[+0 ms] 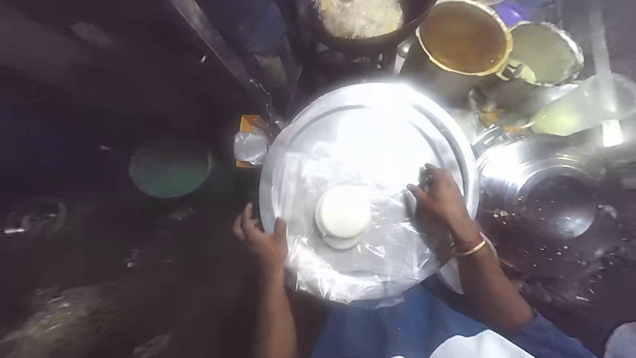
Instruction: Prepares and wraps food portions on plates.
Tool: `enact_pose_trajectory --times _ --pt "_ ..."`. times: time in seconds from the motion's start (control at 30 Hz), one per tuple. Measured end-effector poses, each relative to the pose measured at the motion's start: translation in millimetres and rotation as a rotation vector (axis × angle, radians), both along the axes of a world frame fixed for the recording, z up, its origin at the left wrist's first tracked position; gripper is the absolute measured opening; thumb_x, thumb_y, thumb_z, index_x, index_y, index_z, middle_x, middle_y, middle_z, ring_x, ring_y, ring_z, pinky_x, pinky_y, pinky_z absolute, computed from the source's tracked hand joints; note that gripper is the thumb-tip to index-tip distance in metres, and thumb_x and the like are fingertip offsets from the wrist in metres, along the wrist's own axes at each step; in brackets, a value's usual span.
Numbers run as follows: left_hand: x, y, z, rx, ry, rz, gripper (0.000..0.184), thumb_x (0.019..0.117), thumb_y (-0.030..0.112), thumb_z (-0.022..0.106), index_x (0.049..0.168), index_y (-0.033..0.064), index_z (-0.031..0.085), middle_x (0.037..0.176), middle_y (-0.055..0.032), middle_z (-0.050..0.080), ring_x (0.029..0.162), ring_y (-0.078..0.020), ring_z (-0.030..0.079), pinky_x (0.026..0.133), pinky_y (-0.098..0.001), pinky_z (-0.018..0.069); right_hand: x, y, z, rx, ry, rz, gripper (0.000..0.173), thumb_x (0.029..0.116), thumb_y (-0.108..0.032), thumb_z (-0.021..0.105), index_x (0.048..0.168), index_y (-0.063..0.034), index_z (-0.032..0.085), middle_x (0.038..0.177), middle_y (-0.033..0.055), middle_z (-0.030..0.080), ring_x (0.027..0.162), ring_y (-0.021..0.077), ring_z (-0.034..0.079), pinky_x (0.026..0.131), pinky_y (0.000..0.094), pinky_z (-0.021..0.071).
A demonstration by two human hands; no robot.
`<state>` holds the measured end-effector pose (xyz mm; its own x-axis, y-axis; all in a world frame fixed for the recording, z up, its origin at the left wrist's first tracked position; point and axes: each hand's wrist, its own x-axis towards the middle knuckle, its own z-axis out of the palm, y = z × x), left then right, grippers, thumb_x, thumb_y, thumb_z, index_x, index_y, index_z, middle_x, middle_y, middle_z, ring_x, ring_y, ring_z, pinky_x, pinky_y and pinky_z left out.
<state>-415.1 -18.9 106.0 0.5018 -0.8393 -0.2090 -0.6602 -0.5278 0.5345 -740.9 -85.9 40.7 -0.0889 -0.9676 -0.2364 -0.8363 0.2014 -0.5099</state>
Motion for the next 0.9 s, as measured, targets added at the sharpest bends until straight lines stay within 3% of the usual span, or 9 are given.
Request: enact_pose_trajectory --times 0.1,0.17,0.33,0.43,0.57,0.7,0.77,0.83,0.9 --pt "36 5 -111 -0.449 -0.2 -0.181 0.048 0.0892 0.021 0.065 0.129 -0.0053 0.063 0.129 -0.0327 0.059 0.122 -0.05 0.055 0.103 -0.0603 0.0434 6 4 12 0.118 0.11 -0.101 0.075 0.0883 -0.038 0.08 0.142 0.0055 0.052 0.127 0.0308 0.06 0.114 0.0446 0.062 0.099 0.0594 0.0491" --pt "21 -5 -37 0.083 -0.023 -0.222 0.05 0.1015 0.023 0.057 0.146 0.001 0.05 0.148 -0.0221 0.051 0.14 -0.0384 0.044 0.116 -0.0519 0.0342 12 2 17 0.158 0.117 -0.127 0.065 0.0875 -0.032 0.082 0.134 0.0054 0.057 0.115 0.0293 0.066 0.108 0.0454 0.065 0.096 0.0624 0.0492" --pt "-2 5 45 0.311 0.128 -0.215 0.08 0.0994 0.028 0.067 0.156 -0.0092 0.024 0.155 -0.0324 0.035 0.14 -0.0415 0.045 0.115 -0.0484 0.0376 9 3 8 0.192 0.003 -0.113 0.029 0.0938 -0.025 0.074 0.107 0.0008 0.071 0.1 0.0247 0.07 0.096 0.043 0.067 0.085 0.0652 0.0503" --pt "18 43 -41 0.006 -0.114 -0.228 0.086 0.084 0.044 0.079 0.145 -0.0067 0.046 0.132 -0.0336 0.055 0.111 -0.047 0.062 0.093 -0.0596 0.052 17 16 12 0.117 -0.166 -0.213 0.042 0.0933 -0.025 0.075 0.125 -0.0013 0.062 0.115 0.0234 0.066 0.104 0.0381 0.066 0.09 0.0601 0.0527" --pt "19 36 3 0.468 0.015 -0.331 0.061 0.0996 0.034 0.065 0.145 -0.0026 0.048 0.138 -0.0261 0.057 0.13 -0.0415 0.054 0.11 -0.0562 0.0399 28 34 7 0.041 -0.45 -0.347 0.094 0.0749 -0.023 0.091 0.152 -0.0098 0.039 0.128 0.0203 0.064 0.113 0.0296 0.066 0.097 0.0517 0.0555" --pt "35 63 -55 0.032 0.032 -0.374 0.026 0.0973 0.022 0.064 0.108 -0.0017 0.07 0.091 -0.0175 0.07 0.081 -0.031 0.069 0.076 -0.0537 0.0554 53 55 11 -0.285 -0.386 -0.151 0.022 0.0852 -0.016 0.08 0.102 -0.0032 0.072 0.088 0.0058 0.073 0.08 0.0112 0.069 0.077 0.0354 0.0589" --pt "26 34 23 0.565 0.302 -0.341 0.036 0.1085 0.019 0.049 0.138 -0.0017 0.052 0.126 -0.0162 0.064 0.115 -0.0248 0.063 0.103 -0.0432 0.0479 68 70 9 -0.453 -0.401 0.131 0.014 0.0907 -0.011 0.068 0.099 -0.0024 0.076 0.094 0.0076 0.076 0.089 0.0133 0.072 0.084 0.0344 0.0598" --pt "22 49 -13 0.058 0.434 -0.249 0.021 0.0972 0.012 0.063 0.108 -0.0055 0.062 0.085 -0.0117 0.066 0.072 -0.0157 0.065 0.066 -0.0293 0.0546 81 80 7 -0.484 -0.337 0.391 0.026 0.0939 -0.008 0.06 0.113 -0.0084 0.078 0.109 0.0122 0.074 0.103 0.0246 0.07 0.094 0.0422 0.0568" --pt "11 45 -47 -0.311 0.655 -0.216 0.014 0.0886 0.008 0.07 0.099 -0.0006 0.064 0.076 0.001 0.066 0.064 -0.003 0.063 0.06 -0.0207 0.0549 95 87 5 -0.383 -0.166 0.559 0.034 0.0977 -0.011 0.055 0.125 -0.018 0.074 0.115 0.0109 0.071 0.109 0.0299 0.066 0.093 0.0474 0.0539"
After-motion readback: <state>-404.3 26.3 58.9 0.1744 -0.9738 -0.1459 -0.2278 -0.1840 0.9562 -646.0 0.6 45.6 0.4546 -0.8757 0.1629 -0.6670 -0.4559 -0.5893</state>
